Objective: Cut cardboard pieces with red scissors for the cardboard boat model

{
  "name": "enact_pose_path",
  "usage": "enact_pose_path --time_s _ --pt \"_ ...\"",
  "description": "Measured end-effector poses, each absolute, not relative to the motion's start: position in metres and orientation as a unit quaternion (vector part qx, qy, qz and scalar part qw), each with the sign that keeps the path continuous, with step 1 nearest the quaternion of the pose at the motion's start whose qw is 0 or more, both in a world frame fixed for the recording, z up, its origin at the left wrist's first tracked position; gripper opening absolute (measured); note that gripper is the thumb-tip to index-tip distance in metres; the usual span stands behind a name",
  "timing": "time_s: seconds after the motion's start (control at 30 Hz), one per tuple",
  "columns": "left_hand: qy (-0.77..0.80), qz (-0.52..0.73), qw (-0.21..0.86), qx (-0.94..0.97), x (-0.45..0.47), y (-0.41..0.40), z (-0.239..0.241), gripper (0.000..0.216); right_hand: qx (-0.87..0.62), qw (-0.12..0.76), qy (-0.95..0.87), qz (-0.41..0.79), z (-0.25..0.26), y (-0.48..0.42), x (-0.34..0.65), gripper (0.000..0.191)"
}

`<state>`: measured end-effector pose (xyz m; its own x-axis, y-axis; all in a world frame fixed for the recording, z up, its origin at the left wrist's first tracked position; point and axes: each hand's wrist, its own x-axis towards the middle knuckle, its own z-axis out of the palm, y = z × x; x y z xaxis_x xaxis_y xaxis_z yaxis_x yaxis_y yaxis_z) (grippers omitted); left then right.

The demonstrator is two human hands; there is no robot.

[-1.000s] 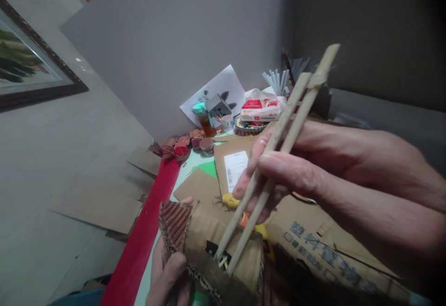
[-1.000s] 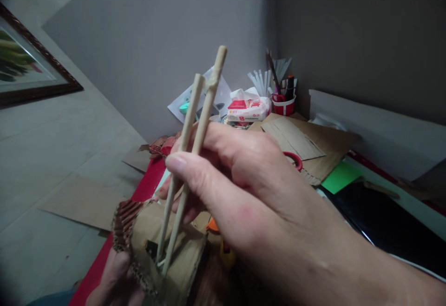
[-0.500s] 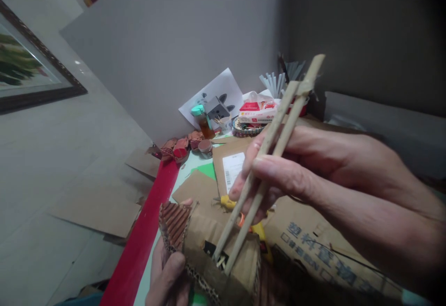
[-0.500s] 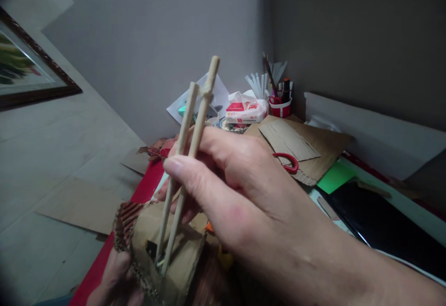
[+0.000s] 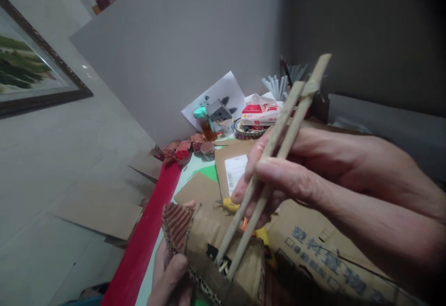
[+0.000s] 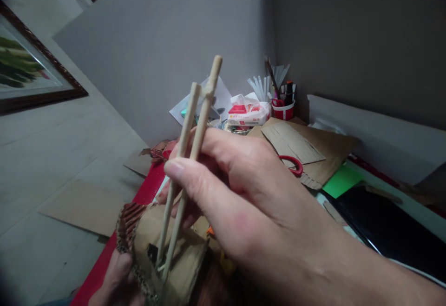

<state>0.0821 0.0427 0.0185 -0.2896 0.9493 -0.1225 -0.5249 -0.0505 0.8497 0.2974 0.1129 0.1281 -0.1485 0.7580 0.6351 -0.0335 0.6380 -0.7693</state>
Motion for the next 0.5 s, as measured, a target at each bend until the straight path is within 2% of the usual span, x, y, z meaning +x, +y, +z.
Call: enact_pose_path --time_s 0.17,0.33,0.5 --pt "0.457 0.693 0.52 0.2 0.09 0.043 0.033 0.06 -0.256 0.556 -0.696 0.376 0.12 0.103 0.307 0.014" --pt "0.467 0.671 0.542 0.193 0.088 0.042 0.034 0.068 -0.264 0.548 -0.69 0.392 0.121 0.1 0.312 0.028" --pt "0.472 0.672 0.53 0.212 0.085 0.042 0.031 0.059 -0.275 0.552 -0.699 0.362 0.121 0.098 0.313 0.031"
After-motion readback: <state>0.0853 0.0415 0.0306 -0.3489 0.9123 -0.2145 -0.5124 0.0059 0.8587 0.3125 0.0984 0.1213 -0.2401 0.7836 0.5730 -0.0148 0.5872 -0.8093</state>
